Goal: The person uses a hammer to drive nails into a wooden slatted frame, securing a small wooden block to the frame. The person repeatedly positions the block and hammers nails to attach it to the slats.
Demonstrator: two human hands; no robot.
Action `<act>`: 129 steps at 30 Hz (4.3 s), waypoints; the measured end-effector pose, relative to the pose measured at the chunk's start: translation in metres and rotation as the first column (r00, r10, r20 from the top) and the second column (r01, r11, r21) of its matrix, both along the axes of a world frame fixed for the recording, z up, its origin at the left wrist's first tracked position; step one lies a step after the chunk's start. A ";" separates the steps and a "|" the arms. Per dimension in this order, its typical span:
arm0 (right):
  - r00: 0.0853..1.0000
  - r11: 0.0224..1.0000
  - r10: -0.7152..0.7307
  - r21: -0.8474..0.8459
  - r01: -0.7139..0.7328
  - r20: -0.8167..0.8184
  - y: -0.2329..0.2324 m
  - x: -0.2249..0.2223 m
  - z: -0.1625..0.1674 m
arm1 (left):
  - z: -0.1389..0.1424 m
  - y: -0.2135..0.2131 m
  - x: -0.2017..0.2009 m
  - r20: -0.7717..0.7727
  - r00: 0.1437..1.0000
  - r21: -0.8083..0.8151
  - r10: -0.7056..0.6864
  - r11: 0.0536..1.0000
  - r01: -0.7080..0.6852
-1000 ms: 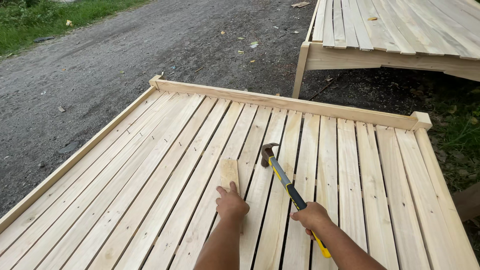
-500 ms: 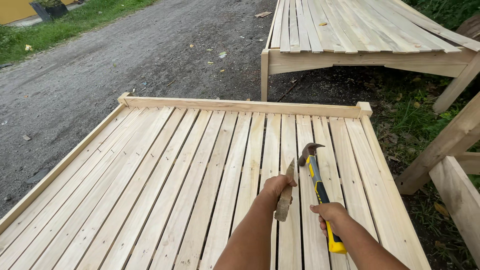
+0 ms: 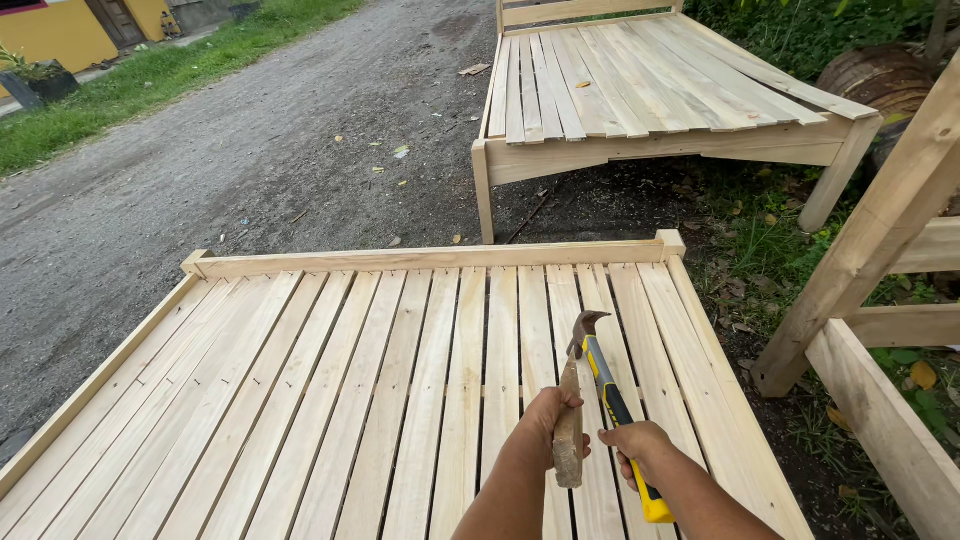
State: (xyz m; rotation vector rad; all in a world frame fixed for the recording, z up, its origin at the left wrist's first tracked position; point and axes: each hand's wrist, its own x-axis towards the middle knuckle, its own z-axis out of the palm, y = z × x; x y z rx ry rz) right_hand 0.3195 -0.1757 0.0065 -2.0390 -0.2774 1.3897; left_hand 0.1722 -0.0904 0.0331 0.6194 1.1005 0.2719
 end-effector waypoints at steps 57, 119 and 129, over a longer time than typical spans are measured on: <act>0.981 1.000 -0.009 -0.014 0.012 0.195 0.011 0.133 -0.072 | -0.041 0.031 0.183 -0.825 0.522 0.381 -0.215 0.471 0.796; 0.716 0.943 0.331 -0.193 -0.270 0.615 0.059 0.157 -0.013 | -0.014 0.028 0.148 -0.977 0.144 0.139 -0.155 0.043 0.989; 0.678 0.949 0.313 -0.200 -0.242 0.665 0.064 0.142 0.005 | -0.023 0.018 0.134 -0.983 0.183 0.180 0.027 -0.084 0.980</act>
